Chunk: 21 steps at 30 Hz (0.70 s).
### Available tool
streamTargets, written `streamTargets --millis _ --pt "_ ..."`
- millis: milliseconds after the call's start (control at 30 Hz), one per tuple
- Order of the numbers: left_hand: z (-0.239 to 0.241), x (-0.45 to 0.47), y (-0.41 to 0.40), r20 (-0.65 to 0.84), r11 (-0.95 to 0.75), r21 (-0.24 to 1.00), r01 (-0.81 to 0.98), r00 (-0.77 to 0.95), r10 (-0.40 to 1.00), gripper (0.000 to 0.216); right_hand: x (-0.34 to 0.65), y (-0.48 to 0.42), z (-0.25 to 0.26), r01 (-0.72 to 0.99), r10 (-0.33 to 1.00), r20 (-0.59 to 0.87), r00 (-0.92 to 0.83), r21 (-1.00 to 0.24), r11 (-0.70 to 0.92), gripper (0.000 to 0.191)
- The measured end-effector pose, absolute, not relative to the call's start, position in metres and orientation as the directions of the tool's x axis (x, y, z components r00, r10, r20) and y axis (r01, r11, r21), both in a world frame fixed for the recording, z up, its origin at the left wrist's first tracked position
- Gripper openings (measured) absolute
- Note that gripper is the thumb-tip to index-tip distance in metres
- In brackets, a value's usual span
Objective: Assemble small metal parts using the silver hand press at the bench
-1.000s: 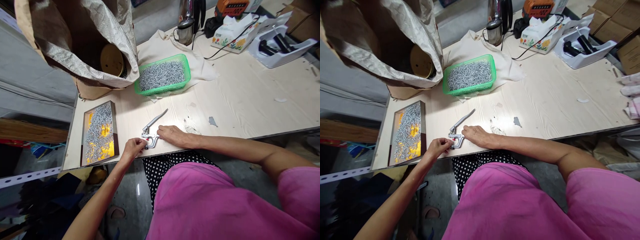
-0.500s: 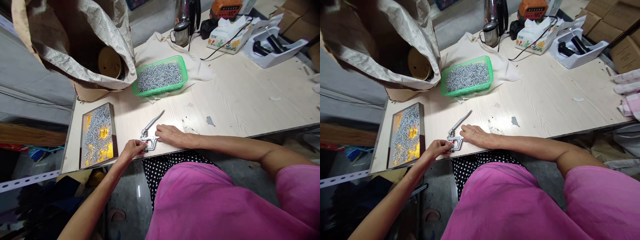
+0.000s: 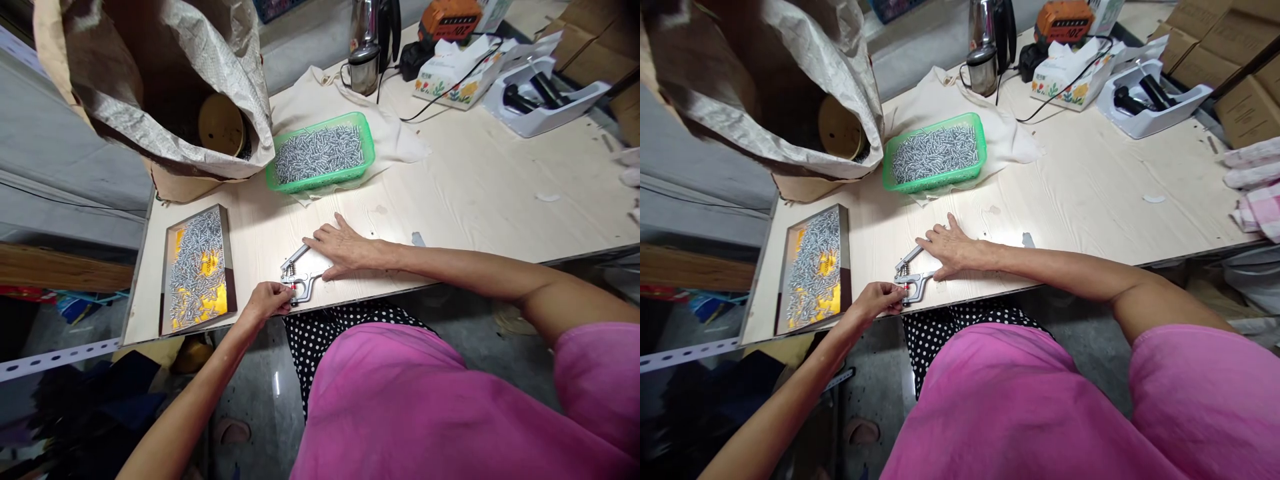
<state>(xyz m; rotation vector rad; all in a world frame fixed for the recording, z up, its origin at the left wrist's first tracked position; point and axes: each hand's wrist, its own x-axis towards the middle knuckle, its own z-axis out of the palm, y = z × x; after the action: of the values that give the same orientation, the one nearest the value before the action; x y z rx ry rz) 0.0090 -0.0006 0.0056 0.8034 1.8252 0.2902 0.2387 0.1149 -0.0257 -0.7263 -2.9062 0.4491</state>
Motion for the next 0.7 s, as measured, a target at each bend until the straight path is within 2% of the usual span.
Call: streamTargets --millis 100,167,233,300,367,433,533,633,667,700 --pt "0.007 0.007 -0.006 -0.728 0.720 0.511 0.469 -0.209 0.653 0.030 0.239 0.109 -0.020 0.448 0.477 0.023 -0.879 -0.301 0.841 0.085" --pt "0.007 0.007 -0.012 -0.647 0.621 0.456 0.638 -0.242 0.724 0.028 0.239 0.106 -0.020 0.447 0.474 0.025 -0.880 -0.297 0.844 0.080" --pt "0.006 0.011 -0.016 -0.440 0.404 0.386 0.829 -0.220 0.871 0.025 0.239 0.104 -0.022 0.442 0.473 0.036 -0.881 -0.296 0.847 0.077" --pt "0.002 0.018 -0.015 -0.196 0.131 0.323 0.937 -0.070 0.978 0.019 0.239 0.101 -0.026 0.439 0.473 0.050 -0.880 -0.298 0.848 0.077" --pt "-0.005 0.027 -0.006 -0.060 -0.107 0.294 0.950 0.130 0.990 0.035 0.240 0.100 -0.028 0.423 0.465 0.067 -0.883 -0.314 0.850 0.079" --pt "-0.012 0.032 0.007 -0.037 -0.273 0.278 0.921 0.294 0.955 0.054 0.244 0.101 -0.027 0.404 0.452 0.070 -0.889 -0.344 0.848 0.085" --pt "-0.020 0.030 0.025 -0.079 -0.364 0.246 0.898 0.393 0.916 0.069 0.258 0.107 -0.022 0.458 0.491 0.000 -0.871 -0.359 0.813 0.093" --pt "-0.021 0.023 0.032 -0.107 -0.338 0.181 0.924 0.360 0.927 0.075 0.277 0.116 -0.019 0.545 0.555 -0.075 -0.829 -0.333 0.770 0.060" --pt "-0.021 0.022 0.033 -0.115 -0.326 0.160 0.932 0.345 0.931 0.077 0.282 0.118 -0.019 0.545 0.555 -0.075 -0.828 -0.340 0.766 0.051" --pt "-0.020 0.021 0.034 -0.125 -0.319 0.144 0.937 0.337 0.933 0.079 0.286 0.120 -0.020 0.528 0.545 -0.059 -0.836 -0.359 0.770 0.051"
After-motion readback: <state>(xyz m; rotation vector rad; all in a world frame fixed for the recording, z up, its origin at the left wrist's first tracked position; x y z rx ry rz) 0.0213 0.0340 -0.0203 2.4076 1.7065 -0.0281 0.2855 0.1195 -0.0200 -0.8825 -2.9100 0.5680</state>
